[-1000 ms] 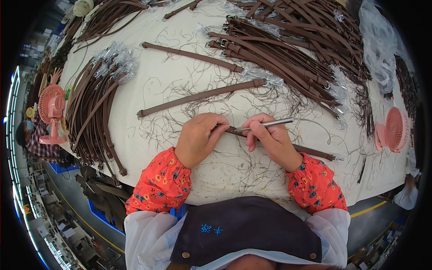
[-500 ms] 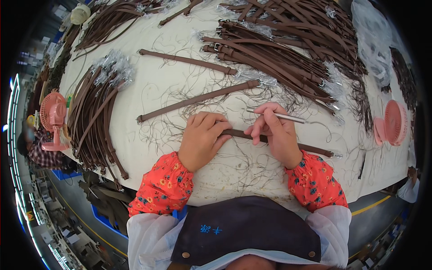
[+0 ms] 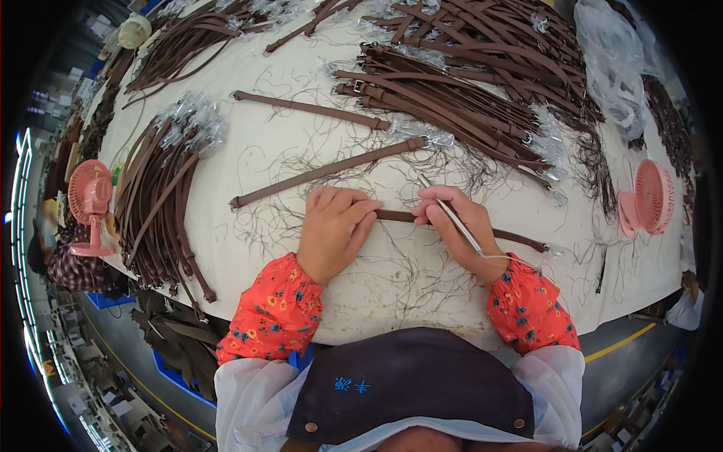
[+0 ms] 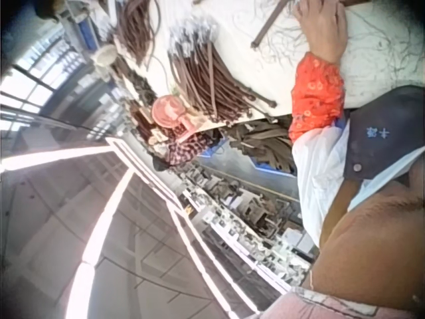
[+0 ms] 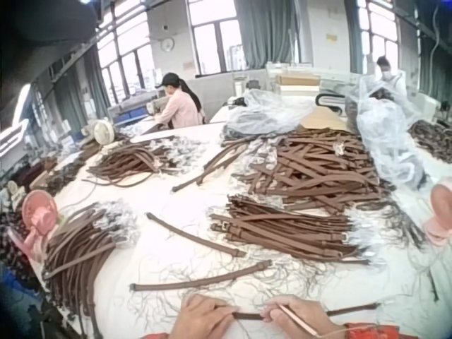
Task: The person sits at a workbench in a factory setting, handling brown leather belts. They pick up individual belts, use a metal tool to manipulate the metal hardware at the ends, and place the finished items into a blue bin. The process involves repetitive handling and tool use to secure the belt components.
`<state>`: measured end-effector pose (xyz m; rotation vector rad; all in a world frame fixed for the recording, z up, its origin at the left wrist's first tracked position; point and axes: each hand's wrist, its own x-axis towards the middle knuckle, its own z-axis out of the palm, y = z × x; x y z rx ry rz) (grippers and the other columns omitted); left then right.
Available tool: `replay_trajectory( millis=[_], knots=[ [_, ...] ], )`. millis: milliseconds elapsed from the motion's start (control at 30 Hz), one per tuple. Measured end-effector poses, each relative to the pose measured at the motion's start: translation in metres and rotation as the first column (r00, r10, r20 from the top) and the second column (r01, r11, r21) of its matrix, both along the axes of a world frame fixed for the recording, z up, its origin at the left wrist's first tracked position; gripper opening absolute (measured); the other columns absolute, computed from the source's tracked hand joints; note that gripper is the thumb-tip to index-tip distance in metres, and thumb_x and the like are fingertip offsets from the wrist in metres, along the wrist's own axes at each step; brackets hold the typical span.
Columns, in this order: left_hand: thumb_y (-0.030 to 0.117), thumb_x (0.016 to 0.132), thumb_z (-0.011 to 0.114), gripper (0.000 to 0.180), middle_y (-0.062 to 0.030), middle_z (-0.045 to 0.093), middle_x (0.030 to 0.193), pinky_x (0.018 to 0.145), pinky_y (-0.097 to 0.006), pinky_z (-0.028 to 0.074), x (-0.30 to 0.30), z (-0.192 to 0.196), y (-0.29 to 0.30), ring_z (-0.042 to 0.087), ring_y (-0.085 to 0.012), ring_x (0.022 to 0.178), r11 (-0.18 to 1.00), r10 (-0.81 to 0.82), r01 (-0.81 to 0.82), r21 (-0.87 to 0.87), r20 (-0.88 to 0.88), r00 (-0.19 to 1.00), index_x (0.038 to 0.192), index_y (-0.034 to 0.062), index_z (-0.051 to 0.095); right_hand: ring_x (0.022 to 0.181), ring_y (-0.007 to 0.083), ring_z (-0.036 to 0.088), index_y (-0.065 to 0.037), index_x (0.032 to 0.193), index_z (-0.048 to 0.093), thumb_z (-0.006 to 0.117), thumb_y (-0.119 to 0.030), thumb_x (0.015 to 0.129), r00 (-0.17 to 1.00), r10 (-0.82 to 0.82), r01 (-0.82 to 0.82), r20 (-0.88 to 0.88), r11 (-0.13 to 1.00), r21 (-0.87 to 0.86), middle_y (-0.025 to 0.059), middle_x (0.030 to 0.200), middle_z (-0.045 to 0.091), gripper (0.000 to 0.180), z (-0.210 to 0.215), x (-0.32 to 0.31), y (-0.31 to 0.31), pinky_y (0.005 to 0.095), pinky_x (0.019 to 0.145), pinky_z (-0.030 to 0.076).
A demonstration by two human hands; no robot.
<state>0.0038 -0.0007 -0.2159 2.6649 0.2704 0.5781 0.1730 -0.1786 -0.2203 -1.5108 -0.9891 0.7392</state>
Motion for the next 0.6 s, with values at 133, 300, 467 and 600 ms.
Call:
replay_trajectory(
  millis=[133, 300, 467, 600],
  knots=[
    [0.012, 0.082, 0.074, 0.019, -0.0023, 0.063, 0.095, 0.082, -0.039, 0.041, 0.008, 0.002, -0.007, 0.056, -0.0239, 0.088, 0.996, -0.009, 0.002, 0.089, 0.071, 0.997, 0.101, 0.01, 0.071, 0.088, 0.0122, 0.069, -0.002, 0.123, 0.057, 0.052, -0.016, 0.103, 0.994, 0.006, -0.008, -0.106, 1.0, -0.023, 0.0103, 0.101, 0.072, 0.025, -0.004, 0.005, 0.004, 0.0268, 0.081, 0.054],
    [0.01, 0.078, 0.076, 0.015, -0.0044, 0.06, 0.091, 0.078, -0.038, 0.044, 0.017, 0.0, -0.005, 0.057, -0.0268, 0.089, 0.994, -0.108, 0.109, 0.016, -0.065, 0.992, 0.091, 0.0096, 0.068, 0.087, 0.011, 0.068, -0.003, 0.124, 0.057, 0.053, -0.017, 0.103, 0.988, 0.044, -0.047, -0.145, 0.999, -0.016, 0.0096, 0.101, 0.071, 0.026, -0.006, 0.009, 0.004, 0.0255, 0.078, 0.053],
    [0.009, 0.076, 0.067, 0.011, -0.0092, 0.06, 0.089, 0.079, -0.039, 0.047, 0.03, 0.006, -0.005, 0.057, -0.0276, 0.09, 0.935, -0.172, 0.24, 0.26, -0.259, 0.951, 0.085, 0.0046, 0.061, 0.085, 0.0097, 0.067, -0.004, 0.125, 0.057, 0.053, -0.017, 0.103, 0.97, 0.052, -0.051, -0.238, 0.999, 0.011, 0.008, 0.101, 0.071, 0.026, -0.008, 0.012, 0.003, 0.0248, 0.078, 0.052],
    [0.011, 0.072, 0.066, 0.015, -0.0099, 0.058, 0.084, 0.08, -0.039, 0.048, 0.039, 0.007, 0.001, 0.057, -0.0278, 0.09, 0.879, -0.254, 0.362, 0.309, -0.341, 0.905, 0.084, 0.0029, 0.06, 0.085, 0.0091, 0.067, -0.004, 0.125, 0.057, 0.053, -0.017, 0.103, 0.961, 0.056, -0.053, -0.27, 0.998, 0.018, 0.0078, 0.101, 0.07, 0.026, -0.01, 0.013, 0.002, 0.0241, 0.078, 0.051]
  ],
)
